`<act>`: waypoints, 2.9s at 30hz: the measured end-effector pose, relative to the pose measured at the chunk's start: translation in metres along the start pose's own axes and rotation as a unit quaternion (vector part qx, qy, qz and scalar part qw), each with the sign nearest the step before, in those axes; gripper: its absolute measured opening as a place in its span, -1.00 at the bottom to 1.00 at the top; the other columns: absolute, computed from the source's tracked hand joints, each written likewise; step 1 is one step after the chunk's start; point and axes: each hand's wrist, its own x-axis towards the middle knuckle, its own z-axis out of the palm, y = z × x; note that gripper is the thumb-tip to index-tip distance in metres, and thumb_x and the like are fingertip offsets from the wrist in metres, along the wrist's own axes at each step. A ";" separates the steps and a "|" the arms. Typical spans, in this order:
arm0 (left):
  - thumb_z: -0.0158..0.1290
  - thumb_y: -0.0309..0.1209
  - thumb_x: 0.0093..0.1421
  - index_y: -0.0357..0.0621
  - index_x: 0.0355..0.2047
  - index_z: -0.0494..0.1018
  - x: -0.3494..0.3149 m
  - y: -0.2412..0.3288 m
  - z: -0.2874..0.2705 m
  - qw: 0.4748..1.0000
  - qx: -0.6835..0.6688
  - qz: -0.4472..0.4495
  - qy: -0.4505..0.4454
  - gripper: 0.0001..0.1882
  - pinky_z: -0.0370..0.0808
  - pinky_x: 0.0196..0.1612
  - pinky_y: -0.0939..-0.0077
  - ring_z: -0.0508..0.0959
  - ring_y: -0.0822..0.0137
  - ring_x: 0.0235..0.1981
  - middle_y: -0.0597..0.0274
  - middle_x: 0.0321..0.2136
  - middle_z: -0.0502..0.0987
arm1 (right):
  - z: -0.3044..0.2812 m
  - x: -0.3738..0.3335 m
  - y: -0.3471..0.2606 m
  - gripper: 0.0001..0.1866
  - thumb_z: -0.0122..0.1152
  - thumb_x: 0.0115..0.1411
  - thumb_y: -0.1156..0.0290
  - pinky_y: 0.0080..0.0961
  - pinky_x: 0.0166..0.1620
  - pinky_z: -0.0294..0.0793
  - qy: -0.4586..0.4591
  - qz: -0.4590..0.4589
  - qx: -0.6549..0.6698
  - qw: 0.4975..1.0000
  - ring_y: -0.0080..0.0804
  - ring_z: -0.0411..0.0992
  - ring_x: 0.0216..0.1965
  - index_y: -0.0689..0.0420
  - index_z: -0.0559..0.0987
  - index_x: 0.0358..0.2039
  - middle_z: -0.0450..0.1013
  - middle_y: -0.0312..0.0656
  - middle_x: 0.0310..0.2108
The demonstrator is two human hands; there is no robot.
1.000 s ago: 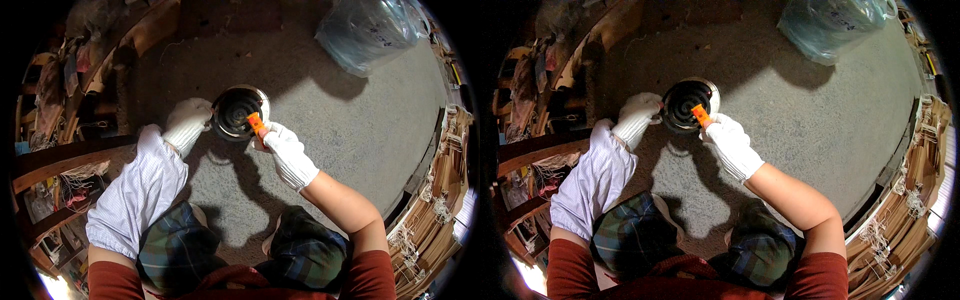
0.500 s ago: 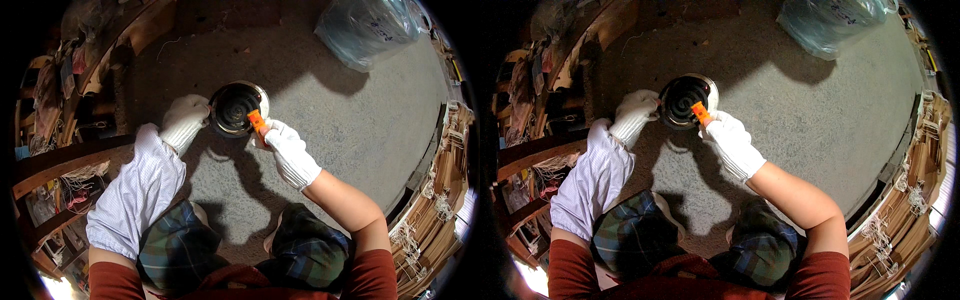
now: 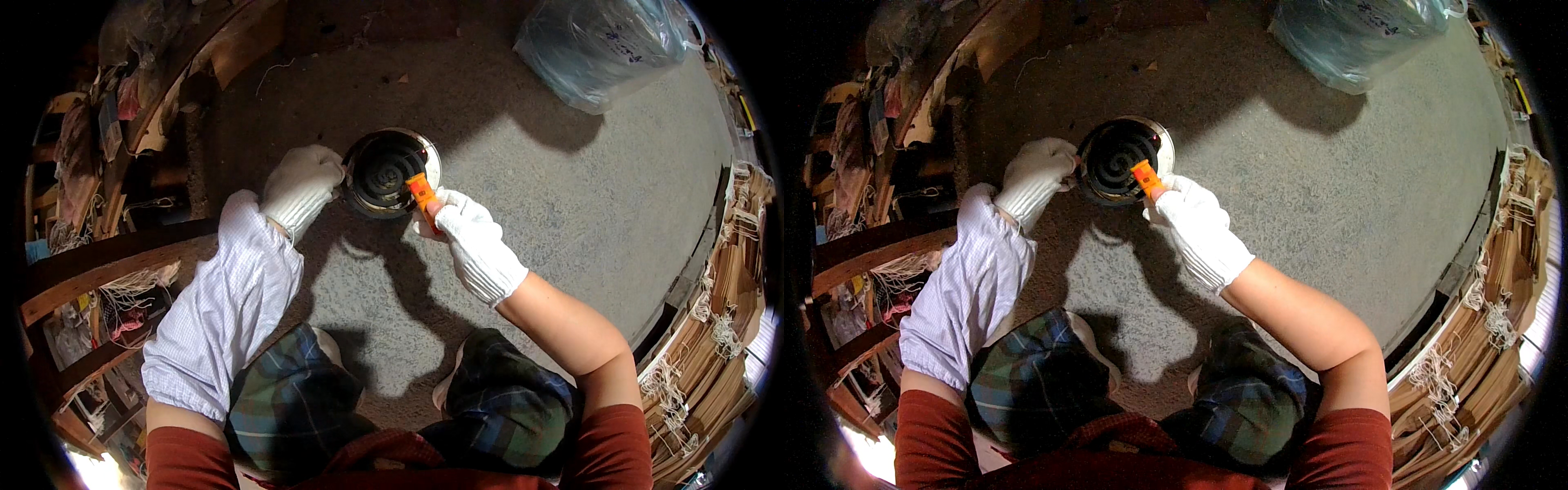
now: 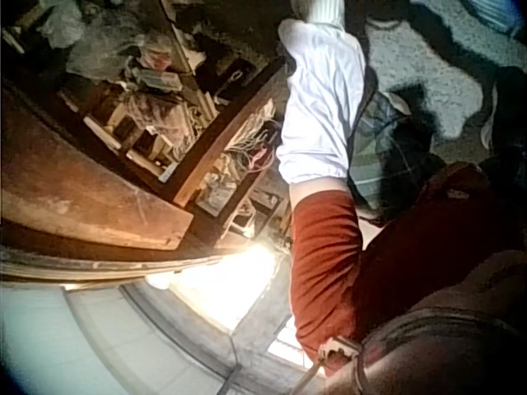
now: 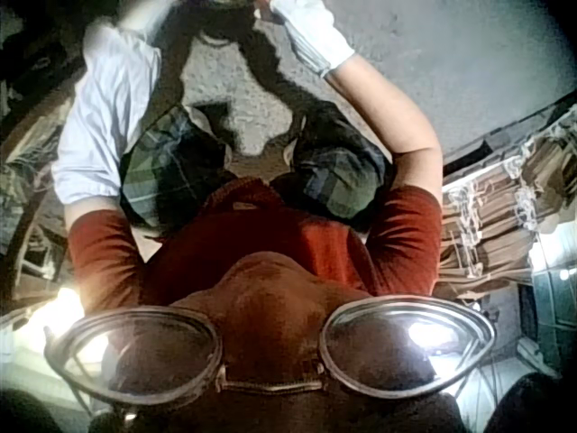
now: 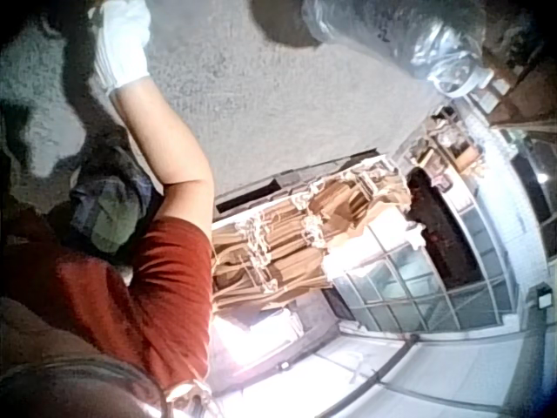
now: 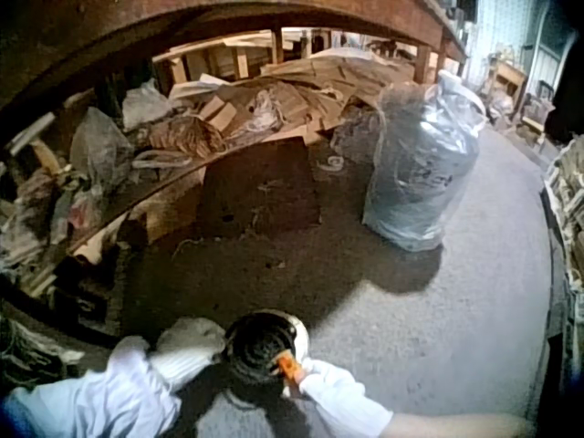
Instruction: The person retrieves a mosquito coil from a box, places it into a metal can, and uses a lighter to ignite the coil. The person then adjusts the coil inside the can and carries the lit can across the room.
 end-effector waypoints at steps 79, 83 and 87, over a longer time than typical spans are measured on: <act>-0.04 -0.20 0.21 -0.09 -0.06 0.38 -0.024 0.037 0.007 0.853 0.508 0.112 -0.039 -0.65 0.52 -0.18 0.17 0.59 0.04 -0.23 0.05 -0.29 0.58 | -0.045 -0.023 0.016 -0.63 0.17 0.20 0.18 -0.46 -0.18 0.50 -0.023 0.054 -0.052 0.997 -0.49 0.40 -0.32 0.24 0.49 -0.18 0.42 -0.23 -0.29; -0.04 -0.19 0.21 -0.09 -0.05 0.36 -0.023 0.036 0.005 0.857 0.502 0.110 -0.046 -0.64 0.52 -0.19 0.15 0.59 0.04 -0.24 0.05 -0.31 0.59 | -0.041 -0.025 0.016 -0.65 0.17 0.20 0.16 -0.50 -0.22 0.44 -0.016 0.045 -0.043 0.998 -0.52 0.36 -0.37 0.22 0.51 -0.24 0.41 -0.27 -0.37; -0.03 -0.21 0.21 -0.12 -0.01 0.32 -0.023 0.038 0.009 0.844 0.527 0.082 -0.063 -0.61 0.52 -0.19 0.17 0.59 0.06 -0.23 0.03 -0.29 0.58 | -0.044 -0.024 0.018 -0.68 0.16 0.19 0.14 -0.55 -0.28 0.36 -0.023 0.040 -0.046 0.998 -0.55 0.30 -0.43 0.19 0.51 -0.34 0.38 -0.31 -0.46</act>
